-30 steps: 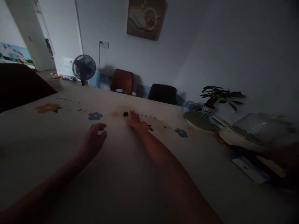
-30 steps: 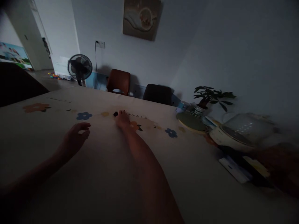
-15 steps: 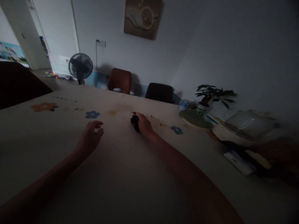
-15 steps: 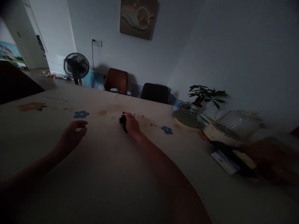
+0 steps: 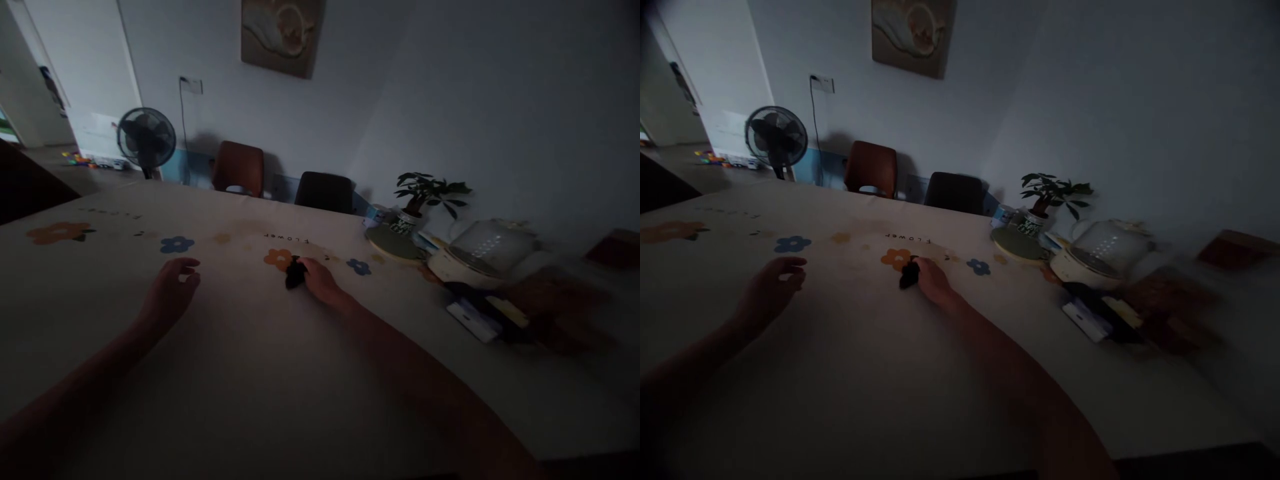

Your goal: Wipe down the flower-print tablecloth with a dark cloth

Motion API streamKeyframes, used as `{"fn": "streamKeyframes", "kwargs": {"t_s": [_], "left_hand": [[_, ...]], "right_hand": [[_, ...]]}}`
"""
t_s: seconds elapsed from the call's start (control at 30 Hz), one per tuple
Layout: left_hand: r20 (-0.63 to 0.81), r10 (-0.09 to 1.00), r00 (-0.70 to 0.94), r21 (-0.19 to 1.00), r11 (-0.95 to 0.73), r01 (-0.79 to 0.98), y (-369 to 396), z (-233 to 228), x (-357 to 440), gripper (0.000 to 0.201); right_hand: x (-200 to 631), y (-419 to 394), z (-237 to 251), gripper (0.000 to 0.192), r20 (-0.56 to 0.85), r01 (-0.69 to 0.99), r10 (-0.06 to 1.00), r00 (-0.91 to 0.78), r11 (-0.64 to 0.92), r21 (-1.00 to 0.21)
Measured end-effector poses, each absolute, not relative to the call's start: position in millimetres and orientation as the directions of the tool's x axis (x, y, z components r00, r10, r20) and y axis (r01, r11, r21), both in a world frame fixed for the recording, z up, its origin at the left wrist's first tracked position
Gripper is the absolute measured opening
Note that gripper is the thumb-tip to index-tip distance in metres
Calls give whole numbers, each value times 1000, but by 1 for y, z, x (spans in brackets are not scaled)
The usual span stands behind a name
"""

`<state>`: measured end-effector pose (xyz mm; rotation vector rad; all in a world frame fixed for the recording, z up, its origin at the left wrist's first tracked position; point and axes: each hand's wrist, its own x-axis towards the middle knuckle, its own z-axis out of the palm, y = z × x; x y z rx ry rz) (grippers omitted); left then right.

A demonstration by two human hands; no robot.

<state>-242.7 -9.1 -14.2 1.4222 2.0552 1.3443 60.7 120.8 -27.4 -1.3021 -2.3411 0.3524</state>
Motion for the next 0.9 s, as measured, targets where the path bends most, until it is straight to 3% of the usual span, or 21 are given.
{"fn": "streamKeyframes", "kwargs": {"t_s": [0.1,0.27,0.33,0.47,0.6,0.73,0.9], "left_hand": [[257,856,-449,808,65,585,-9,-15,-242,41],[202,875,-441,796,116,594,-13,-9,-237,46],[173,877,-447,791,147,594,-15,-5,-234,46],[179,878,-444,786,144,602,-18,-1,-230,42],[185,877,-443,776,146,613,-19,-1,-229,45],[206,871,-445,791,120,600,-20,-2,-227,44],[213,875,-435,800,99,592,-22,1,-225,45]], "right_hand": [[89,94,-22,54,256,716,830,-495,557,-421],[127,33,-7,46,474,719,781,-406,593,-362],[131,4,-4,42,492,690,728,-477,657,-303],[123,-35,-9,41,262,611,652,-711,758,-227],[107,-41,-16,54,90,662,702,-707,701,-265],[78,-37,-16,64,53,624,666,-744,720,-303],[14,-35,-7,70,87,503,542,-836,820,-274]]}}
